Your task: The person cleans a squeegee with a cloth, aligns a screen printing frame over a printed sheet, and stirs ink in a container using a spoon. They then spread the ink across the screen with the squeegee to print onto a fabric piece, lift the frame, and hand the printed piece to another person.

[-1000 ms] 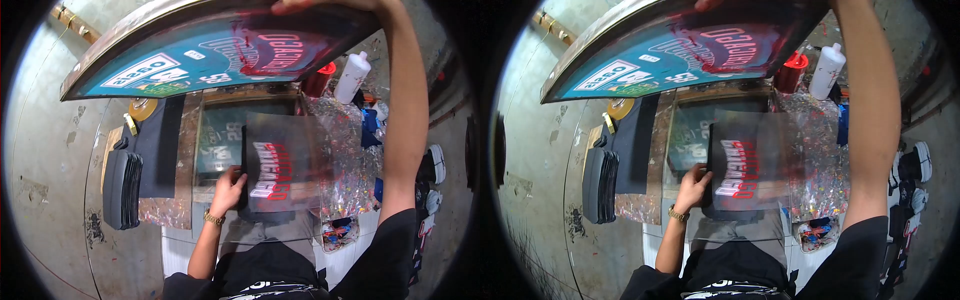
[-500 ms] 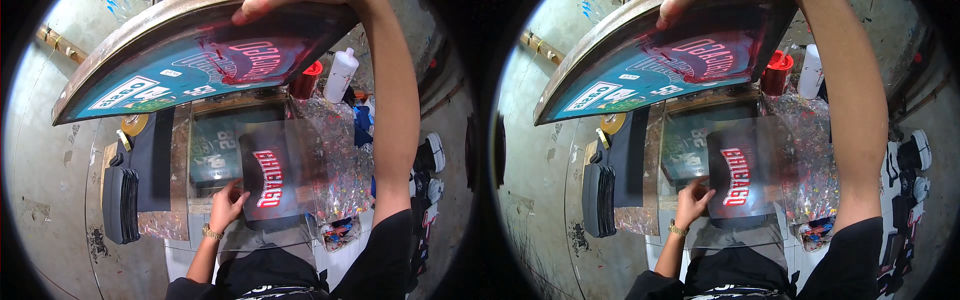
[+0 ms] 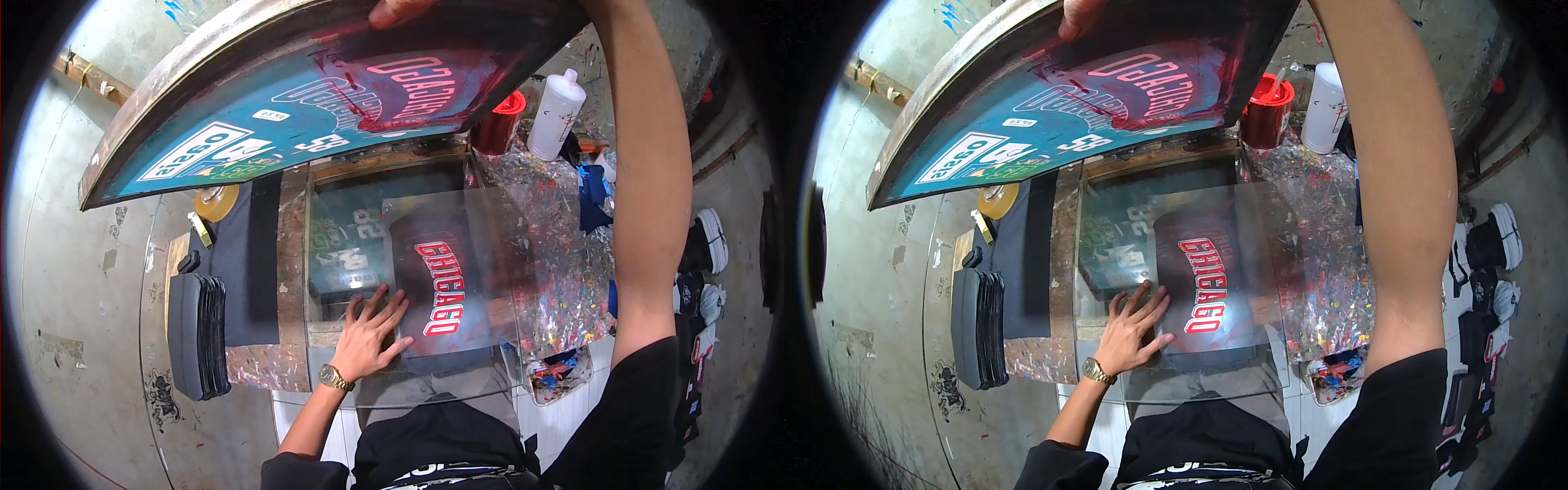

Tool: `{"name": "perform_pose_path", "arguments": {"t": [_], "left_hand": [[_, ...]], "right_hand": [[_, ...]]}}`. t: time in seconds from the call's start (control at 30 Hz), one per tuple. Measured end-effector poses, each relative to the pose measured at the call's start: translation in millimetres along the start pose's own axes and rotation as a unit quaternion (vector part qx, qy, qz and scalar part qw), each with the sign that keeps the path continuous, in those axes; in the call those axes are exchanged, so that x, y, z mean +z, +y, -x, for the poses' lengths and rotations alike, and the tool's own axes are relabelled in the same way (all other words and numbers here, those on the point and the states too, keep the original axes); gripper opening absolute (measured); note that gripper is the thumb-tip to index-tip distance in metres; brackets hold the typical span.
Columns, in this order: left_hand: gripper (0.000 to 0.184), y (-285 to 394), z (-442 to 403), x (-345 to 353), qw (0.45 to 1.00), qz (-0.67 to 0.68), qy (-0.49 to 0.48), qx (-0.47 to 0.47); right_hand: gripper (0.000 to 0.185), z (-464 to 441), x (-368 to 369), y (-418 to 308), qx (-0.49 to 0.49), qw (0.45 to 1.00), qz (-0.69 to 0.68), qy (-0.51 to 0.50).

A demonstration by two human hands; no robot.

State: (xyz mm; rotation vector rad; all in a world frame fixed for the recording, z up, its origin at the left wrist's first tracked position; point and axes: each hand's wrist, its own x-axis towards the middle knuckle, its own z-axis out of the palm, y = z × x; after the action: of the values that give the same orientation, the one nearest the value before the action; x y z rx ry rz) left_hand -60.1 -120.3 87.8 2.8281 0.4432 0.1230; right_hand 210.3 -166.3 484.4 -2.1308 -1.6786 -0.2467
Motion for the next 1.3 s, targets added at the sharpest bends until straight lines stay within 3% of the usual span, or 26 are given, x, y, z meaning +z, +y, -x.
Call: {"name": "perform_pose_path", "arguments": {"t": [0.13,0.23,0.43,0.53,0.63,0.73,0.83,0.93,1.13,1.23,1.3], "left_hand": [[0.069,2,1,0,1.000,0.007,-0.003,-0.008],[0.069,1,1,2,1.000,0.002,-0.004,-0.005],[0.069,2,0,0,1.000,0.014,-0.006,-0.006],[0.069,1,0,-1,1.000,0.003,-0.009,0.000],[0.069,1,0,0,1.000,-0.003,-0.010,0.001],[0.069,1,0,1,1.000,-0.007,-0.016,0.002],[0.070,1,1,-1,1.000,-0.008,-0.022,-0.003],[0.071,1,1,0,1.000,-0.014,-0.017,-0.005],[0.072,1,1,-1,1.000,-0.012,-0.008,-0.002],[0.072,0,1,0,1.000,-0.005,-0.012,-0.003],[0.073,-2,2,-3,1.000,0.003,-0.012,-0.001]], "right_hand": [[0.085,-2,-4,10,-0.002,1.000,-0.006,0.013],[0.080,-3,-19,28,-0.114,0.981,-0.118,-0.103],[0.072,-2,-11,23,-0.144,0.975,-0.129,-0.107],[0.070,1,1,11,-0.006,1.000,-0.020,0.010],[0.071,-3,-14,29,-0.140,0.978,-0.124,-0.095],[0.070,-1,-9,21,-0.154,0.970,-0.146,-0.116],[0.067,2,4,7,-0.002,1.000,-0.027,0.015],[0.065,0,-12,27,-0.143,0.976,-0.137,-0.092],[0.065,-2,-9,21,-0.148,0.975,-0.130,-0.102],[0.065,3,9,0,-0.014,1.000,-0.021,0.003],[0.065,4,9,-1,-0.004,0.999,-0.036,0.009]]}}
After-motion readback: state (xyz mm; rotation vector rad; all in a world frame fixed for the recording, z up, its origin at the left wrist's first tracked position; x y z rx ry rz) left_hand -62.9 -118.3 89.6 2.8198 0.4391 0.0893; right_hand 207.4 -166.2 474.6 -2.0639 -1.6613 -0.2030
